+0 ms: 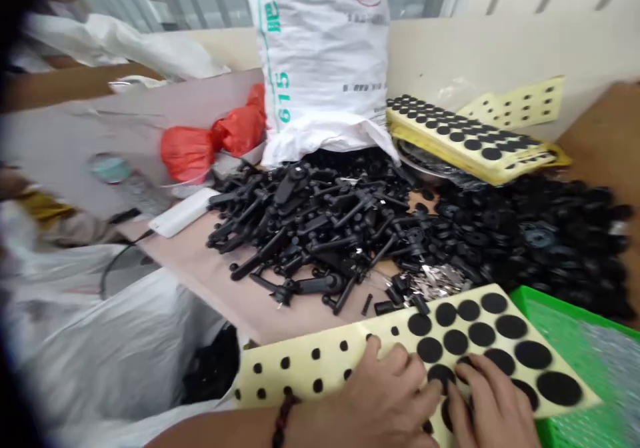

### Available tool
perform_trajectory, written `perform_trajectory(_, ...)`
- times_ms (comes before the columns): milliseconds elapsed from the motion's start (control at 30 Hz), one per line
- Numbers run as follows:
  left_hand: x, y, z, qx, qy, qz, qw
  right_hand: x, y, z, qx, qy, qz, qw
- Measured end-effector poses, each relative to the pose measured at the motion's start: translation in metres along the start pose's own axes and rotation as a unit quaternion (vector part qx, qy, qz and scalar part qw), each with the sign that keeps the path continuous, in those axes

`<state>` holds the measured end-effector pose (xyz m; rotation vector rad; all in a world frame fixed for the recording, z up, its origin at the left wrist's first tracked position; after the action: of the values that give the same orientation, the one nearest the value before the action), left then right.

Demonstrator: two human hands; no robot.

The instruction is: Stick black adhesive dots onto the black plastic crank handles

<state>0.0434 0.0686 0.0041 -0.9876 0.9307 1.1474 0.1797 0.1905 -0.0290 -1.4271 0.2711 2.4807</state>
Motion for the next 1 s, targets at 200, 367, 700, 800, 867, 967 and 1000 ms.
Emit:
perform_trajectory(200,-0.004,0.004,0.011,-0.040,0.099,-0.039,0.993,-0.018,0.026,0.022,0.135,0.038,0.011,0.990)
perform_trajectory(367,0.000,0.004,0.017,-0.030,0.120,-0.018,0.992,-0.022,0.023,0.023,0.165,0.049,0.043,0.984)
perform_trajectory(700,-0.002,0.005,0.022,-0.029,0.114,0.008,0.993,-0.025,0.029,0.028,0.205,0.081,0.093,0.971)
perform_trajectory(800,-0.002,0.005,0.024,-0.022,0.110,0.013,0.994,-0.025,0.028,0.030,0.206,0.078,0.081,0.972)
perform_trajectory(867,-0.002,0.005,0.024,-0.017,0.107,0.019,0.994,-0.024,0.028,0.032,0.206,0.070,0.068,0.974)
perform_trajectory(967,-0.001,0.004,0.023,-0.014,0.107,0.024,0.994,-0.026,0.031,0.035,0.202,0.070,0.076,0.974)
perform_trajectory(1000,-0.001,0.003,0.023,-0.013,0.109,0.023,0.994,-0.027,0.032,0.035,0.200,0.073,0.085,0.973)
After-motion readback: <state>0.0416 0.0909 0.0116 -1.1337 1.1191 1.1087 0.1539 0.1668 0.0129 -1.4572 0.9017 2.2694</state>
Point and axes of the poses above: each hand's wrist, its own z-axis towards the middle knuckle, its own x-axis out of the palm, y = z × x, the point moved 2 cm from there along z, towards the middle knuckle
